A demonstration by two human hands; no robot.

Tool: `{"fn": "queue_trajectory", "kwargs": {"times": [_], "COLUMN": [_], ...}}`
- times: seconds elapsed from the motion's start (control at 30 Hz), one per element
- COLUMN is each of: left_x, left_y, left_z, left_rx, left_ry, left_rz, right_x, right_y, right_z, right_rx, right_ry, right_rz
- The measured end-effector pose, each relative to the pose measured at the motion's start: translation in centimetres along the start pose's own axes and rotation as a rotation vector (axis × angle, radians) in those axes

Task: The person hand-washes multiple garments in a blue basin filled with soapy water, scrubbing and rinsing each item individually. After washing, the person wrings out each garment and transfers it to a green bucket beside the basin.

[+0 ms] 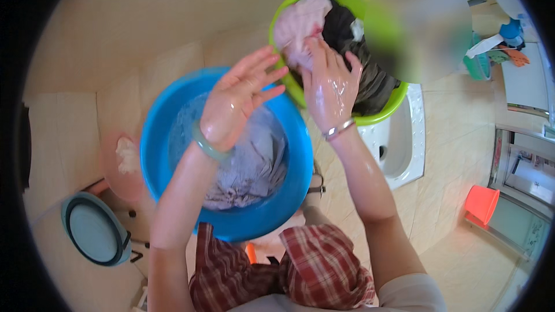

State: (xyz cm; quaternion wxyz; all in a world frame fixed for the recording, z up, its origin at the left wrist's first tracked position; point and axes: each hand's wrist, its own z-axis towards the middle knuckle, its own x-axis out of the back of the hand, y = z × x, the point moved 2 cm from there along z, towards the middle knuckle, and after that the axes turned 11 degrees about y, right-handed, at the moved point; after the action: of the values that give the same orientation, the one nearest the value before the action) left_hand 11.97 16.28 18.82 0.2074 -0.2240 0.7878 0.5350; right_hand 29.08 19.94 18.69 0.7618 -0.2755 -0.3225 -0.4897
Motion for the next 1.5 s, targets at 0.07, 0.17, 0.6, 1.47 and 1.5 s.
{"fn": "queue_trajectory", "kwargs": {"times": [0.07, 0.17, 0.6, 1.47, 1.5], "left_x": [2.8, 8.3, 20.3, 21.2, 21.1], "left_y": [0.3, -0.8, -16.7, -16.5, -16.2], "left_z": [-0.3, -1.5, -10.7, -11.6, -11.9], "left_rx": [0.034, 0.067, -0.172, 0.096, 0.12], "left_ry": [0.04, 0.209, 0.233, 0.477, 0.524], "left_rz": [0.07, 0.222, 1.342, 0.177, 0.049], "right_x": [-1.1, 0.1, -13.3, -7.5, -7.7], "right_y": [0.7, 0.1, -9.3, -9.5, -9.5], "right_z": [-0.6, -0.3, -19.9, -13.1, -13.2], "right_rx": [0.039, 0.116, 0.321, -0.766, -0.736], "right_ry": [-0.049, -0.026, -1.002, -0.965, -0.895], "right_rz": [-0.069, -0.04, 0.17, 1.092, 1.017]}}
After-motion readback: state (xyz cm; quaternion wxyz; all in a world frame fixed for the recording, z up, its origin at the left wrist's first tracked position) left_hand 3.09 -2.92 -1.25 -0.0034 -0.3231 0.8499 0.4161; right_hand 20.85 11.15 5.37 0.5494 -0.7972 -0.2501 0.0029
